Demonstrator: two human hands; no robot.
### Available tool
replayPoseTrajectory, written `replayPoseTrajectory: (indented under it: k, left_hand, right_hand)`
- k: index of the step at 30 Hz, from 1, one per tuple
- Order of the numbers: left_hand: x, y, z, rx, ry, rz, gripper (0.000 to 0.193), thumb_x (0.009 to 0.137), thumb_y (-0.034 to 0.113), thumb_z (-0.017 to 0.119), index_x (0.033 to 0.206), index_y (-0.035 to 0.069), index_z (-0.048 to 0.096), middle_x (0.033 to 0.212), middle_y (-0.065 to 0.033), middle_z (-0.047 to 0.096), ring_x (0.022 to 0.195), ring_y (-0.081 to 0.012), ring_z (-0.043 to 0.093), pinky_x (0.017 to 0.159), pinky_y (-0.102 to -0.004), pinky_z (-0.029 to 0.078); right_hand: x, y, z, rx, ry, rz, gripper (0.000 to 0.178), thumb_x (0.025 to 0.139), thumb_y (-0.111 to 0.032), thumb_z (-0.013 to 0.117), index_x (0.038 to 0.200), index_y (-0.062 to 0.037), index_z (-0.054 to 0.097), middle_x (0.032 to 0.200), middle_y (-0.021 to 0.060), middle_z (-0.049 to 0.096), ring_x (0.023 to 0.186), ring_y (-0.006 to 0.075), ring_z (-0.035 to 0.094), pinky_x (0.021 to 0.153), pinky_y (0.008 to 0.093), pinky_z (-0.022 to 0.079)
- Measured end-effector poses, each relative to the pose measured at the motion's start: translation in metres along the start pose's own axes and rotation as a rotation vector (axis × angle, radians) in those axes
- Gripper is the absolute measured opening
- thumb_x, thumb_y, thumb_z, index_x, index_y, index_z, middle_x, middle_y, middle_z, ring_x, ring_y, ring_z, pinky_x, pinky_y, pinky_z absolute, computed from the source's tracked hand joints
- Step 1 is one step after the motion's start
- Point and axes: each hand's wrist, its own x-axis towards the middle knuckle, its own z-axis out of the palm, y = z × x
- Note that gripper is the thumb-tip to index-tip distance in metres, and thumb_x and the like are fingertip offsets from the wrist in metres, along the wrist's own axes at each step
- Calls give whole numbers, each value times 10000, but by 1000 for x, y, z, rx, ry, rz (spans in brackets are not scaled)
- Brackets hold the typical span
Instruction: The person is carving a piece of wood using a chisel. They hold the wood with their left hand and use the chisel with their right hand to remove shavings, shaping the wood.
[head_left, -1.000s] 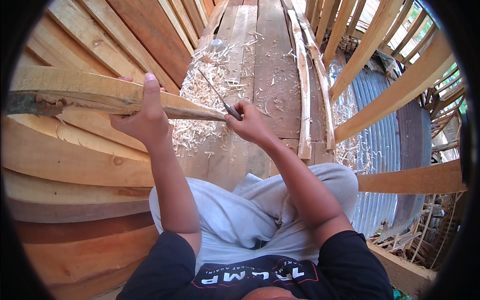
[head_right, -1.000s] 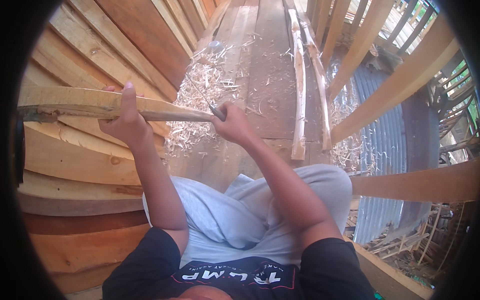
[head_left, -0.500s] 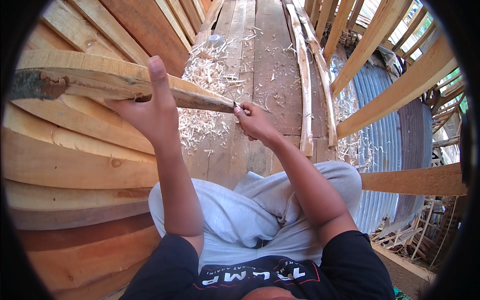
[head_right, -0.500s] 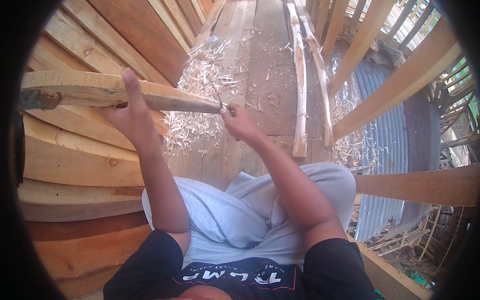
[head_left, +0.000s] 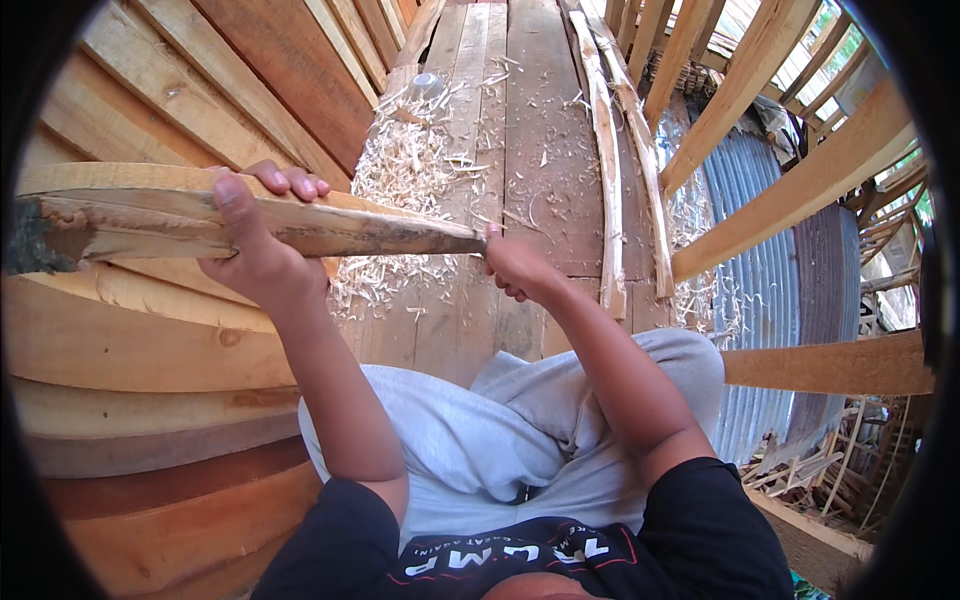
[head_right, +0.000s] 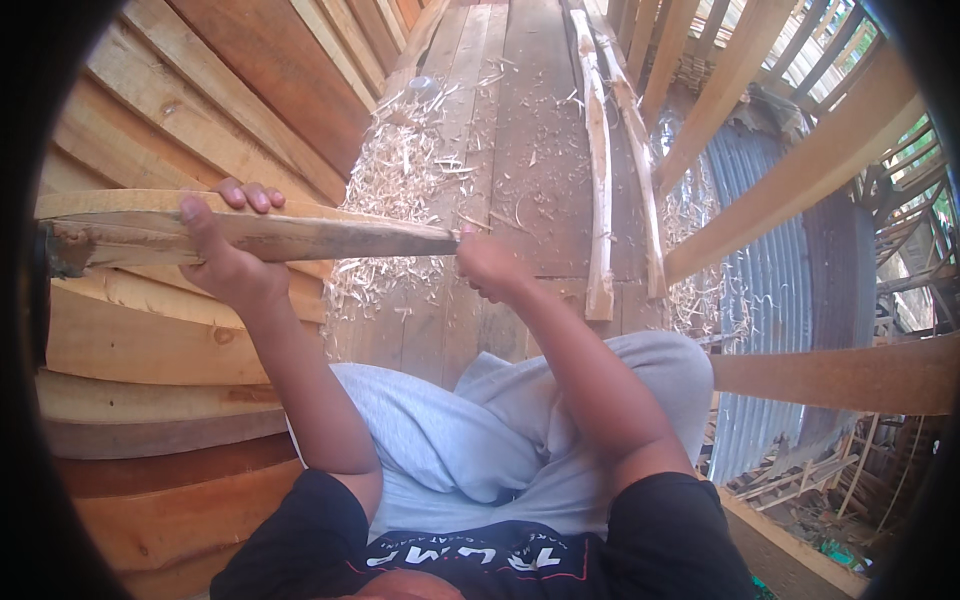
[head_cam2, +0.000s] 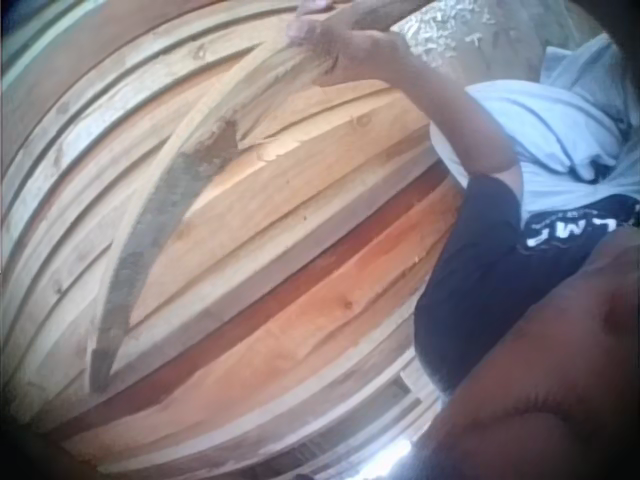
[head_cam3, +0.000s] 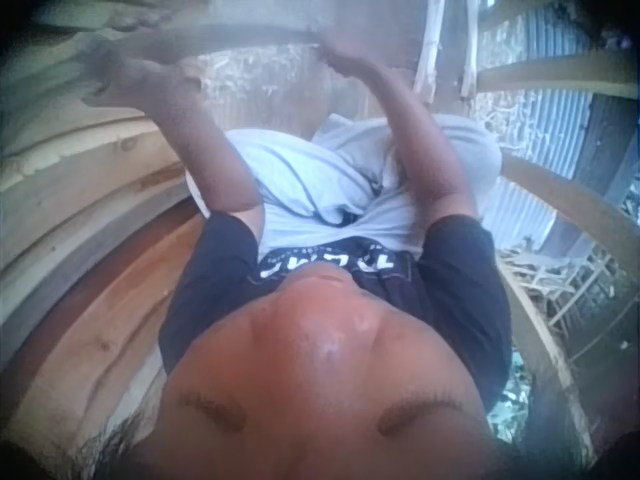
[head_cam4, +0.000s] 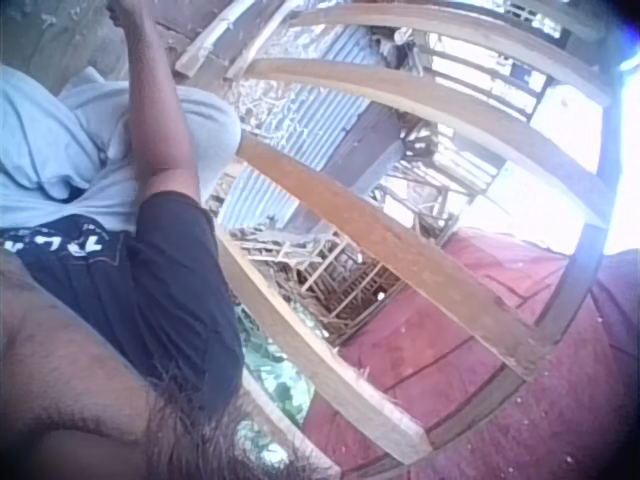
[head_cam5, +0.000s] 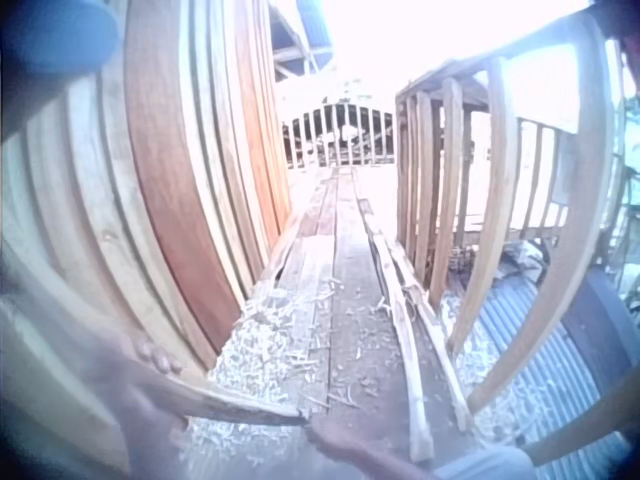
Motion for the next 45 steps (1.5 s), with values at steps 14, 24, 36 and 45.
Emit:
replayPoseTrajectory:
  k: [14, 24, 36, 45]
  left_hand:
    - [-14, 1, 13, 78, -32, 119, 309, 925, 281, 650, 1022, 43, 476, 749, -106, 522, 629, -212, 547, 598, -386, 499]
    - [-12, -12, 10, -6, -167, 51, 475, 906, 441, 655, 1138, 88, 437, 746, -86, 497, 637, -207, 524, 642, -391, 478]
    - [-15, -14, 4, -57, -239, 49, 456, 918, 459, 627, 1146, 111, 442, 744, -76, 491, 654, -207, 521, 654, -398, 471]
    - [-15, -14, 9, 23, -105, 59, 463, 917, 426, 640, 1160, 97, 422, 740, -74, 485, 633, -199, 520, 643, -392, 481]
  right_hand:
    - [-32, -24, 23, -227, 314, -469, 536, 934, -303, 319, 833, 143, 599, 879, 371, 602, 898, 493, 613, 852, 513, 453]
    - [-46, -36, 23, -279, 252, -476, 513, 953, -293, 303, 850, 79, 643, 879, 323, 638, 888, 473, 624, 838, 521, 467]
    - [-43, -37, 35, -253, 392, -497, 531, 967, -308, 313, 832, 67, 664, 866, 298, 651, 857, 474, 628, 832, 540, 472]
    - [-18, -22, 37, -279, 370, -566, 635, 1011, -395, 295, 808, 92, 648, 745, 292, 632, 718, 429, 644, 725, 508, 504]
